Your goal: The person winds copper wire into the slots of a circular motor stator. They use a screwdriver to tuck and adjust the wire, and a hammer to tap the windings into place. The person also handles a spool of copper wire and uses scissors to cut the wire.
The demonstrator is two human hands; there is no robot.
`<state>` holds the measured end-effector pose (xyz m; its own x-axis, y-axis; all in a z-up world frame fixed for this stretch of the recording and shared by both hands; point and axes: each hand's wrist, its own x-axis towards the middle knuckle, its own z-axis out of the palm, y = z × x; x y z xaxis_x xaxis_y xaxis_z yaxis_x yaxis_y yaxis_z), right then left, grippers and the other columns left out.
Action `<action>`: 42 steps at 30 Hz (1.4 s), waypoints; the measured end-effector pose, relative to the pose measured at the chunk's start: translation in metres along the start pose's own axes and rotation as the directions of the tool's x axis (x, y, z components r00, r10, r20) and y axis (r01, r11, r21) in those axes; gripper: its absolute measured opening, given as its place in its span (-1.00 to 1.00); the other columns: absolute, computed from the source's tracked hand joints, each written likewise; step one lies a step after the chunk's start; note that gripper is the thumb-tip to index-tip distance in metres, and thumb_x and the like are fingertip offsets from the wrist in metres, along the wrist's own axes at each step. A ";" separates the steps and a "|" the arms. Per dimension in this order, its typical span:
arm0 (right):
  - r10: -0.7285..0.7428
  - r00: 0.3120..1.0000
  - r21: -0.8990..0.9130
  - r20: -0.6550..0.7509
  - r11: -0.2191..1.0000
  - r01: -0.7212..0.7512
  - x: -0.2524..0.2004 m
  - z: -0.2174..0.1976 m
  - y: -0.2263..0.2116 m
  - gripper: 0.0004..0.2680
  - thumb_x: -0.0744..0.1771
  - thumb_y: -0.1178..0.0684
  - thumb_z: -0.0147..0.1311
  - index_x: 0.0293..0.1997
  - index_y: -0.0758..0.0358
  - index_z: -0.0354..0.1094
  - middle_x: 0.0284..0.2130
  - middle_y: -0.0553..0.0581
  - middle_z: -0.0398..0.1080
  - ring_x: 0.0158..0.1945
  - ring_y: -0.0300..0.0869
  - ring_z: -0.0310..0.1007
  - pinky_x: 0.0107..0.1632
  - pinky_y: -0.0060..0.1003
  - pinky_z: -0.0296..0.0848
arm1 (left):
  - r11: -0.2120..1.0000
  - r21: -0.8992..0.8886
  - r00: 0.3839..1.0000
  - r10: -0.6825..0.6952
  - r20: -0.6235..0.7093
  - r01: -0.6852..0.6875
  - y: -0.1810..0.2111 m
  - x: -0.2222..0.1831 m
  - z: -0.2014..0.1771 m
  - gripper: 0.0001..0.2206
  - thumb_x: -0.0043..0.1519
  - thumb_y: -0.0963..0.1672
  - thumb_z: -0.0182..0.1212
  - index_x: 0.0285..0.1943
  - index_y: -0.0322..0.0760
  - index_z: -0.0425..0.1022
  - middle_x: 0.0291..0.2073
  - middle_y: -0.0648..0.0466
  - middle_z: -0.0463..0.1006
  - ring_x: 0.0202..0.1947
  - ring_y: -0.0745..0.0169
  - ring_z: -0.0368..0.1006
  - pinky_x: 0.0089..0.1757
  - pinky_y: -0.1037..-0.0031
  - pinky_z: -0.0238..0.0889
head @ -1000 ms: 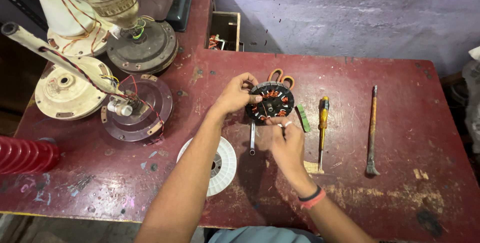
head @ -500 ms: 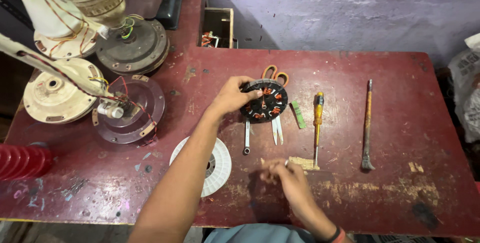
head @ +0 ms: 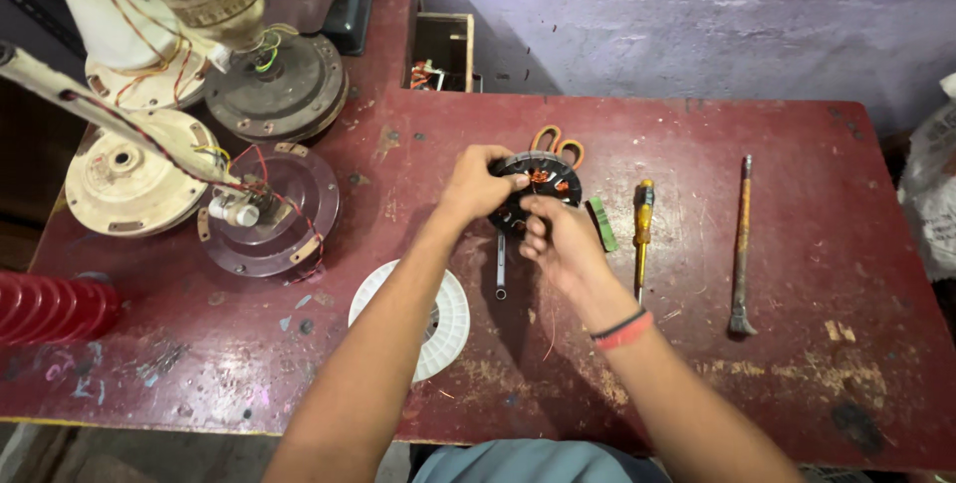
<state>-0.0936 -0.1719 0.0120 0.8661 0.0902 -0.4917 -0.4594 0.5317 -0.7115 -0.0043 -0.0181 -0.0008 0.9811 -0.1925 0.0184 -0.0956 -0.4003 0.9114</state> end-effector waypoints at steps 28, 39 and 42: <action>-0.414 0.757 -0.681 0.505 0.348 0.644 -0.171 -0.004 0.041 -0.82 0.25 0.06 0.27 -0.17 0.31 0.50 -0.41 0.14 0.53 -0.34 -0.12 0.55 -0.27 -0.22 0.51 | 0.786 0.610 0.992 -0.124 -0.004 0.100 0.118 -0.154 -0.094 -0.52 0.04 0.08 0.44 -0.08 -0.33 0.51 -0.27 -0.18 0.63 -0.18 -0.23 0.57 -0.15 0.10 0.40; 0.161 0.753 -0.760 0.637 0.291 0.581 -0.142 0.043 0.081 -0.82 0.27 0.01 0.23 -0.25 0.33 0.45 -0.44 0.34 0.48 -0.32 0.22 0.46 -0.22 0.06 0.38 | 0.766 0.581 0.960 -0.246 -0.132 0.276 0.089 -0.213 -0.050 0.10 -0.04 0.03 0.47 0.57 -0.49 -0.22 -0.38 -0.33 0.55 -0.40 -0.37 0.53 -0.29 0.02 0.41; 0.046 0.649 -0.611 0.759 0.393 0.687 -0.149 0.045 0.073 -0.88 0.27 0.17 0.10 -0.19 0.36 0.44 -0.34 0.36 0.50 -0.21 0.23 0.50 -0.19 0.05 0.43 | 0.756 0.608 0.958 -0.286 -0.030 0.244 0.081 -0.215 -0.045 -0.01 0.02 -0.04 0.43 0.56 -0.40 -0.17 -0.47 -0.28 0.57 -0.37 -0.36 0.54 -0.23 0.01 0.40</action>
<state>-0.2477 -0.1085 0.0561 0.6910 0.7222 0.0294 0.2941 -0.2438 -0.9242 -0.2156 0.0318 0.0875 0.9720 -0.0434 -0.2309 0.0654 -0.8939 0.4434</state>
